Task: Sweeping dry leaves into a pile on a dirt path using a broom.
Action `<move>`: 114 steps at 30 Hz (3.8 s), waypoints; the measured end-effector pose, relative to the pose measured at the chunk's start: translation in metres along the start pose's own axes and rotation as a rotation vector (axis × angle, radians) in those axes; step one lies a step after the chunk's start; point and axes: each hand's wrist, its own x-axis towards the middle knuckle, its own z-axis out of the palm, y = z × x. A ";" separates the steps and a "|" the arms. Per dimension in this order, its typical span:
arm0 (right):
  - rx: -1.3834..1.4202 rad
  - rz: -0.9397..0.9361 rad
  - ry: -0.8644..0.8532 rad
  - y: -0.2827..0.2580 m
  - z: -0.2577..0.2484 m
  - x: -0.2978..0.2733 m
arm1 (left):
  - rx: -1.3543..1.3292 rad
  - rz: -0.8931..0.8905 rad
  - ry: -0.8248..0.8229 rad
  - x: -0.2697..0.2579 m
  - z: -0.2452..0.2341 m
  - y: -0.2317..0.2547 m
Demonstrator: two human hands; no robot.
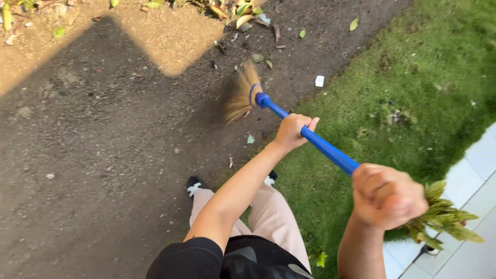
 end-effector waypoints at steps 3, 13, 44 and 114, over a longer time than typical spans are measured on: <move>0.063 -0.062 -0.087 -0.002 -0.058 0.010 | 0.000 0.020 -0.026 0.028 0.035 0.022; 0.510 0.289 0.235 0.039 -0.223 -0.009 | 0.185 -0.218 -0.129 -0.037 0.078 0.072; -0.021 0.170 0.152 0.025 -0.237 0.065 | -0.050 -0.200 -0.214 0.057 0.217 0.050; 0.093 0.196 0.105 0.293 -0.519 0.353 | -0.106 -0.187 -0.098 0.406 0.497 -0.078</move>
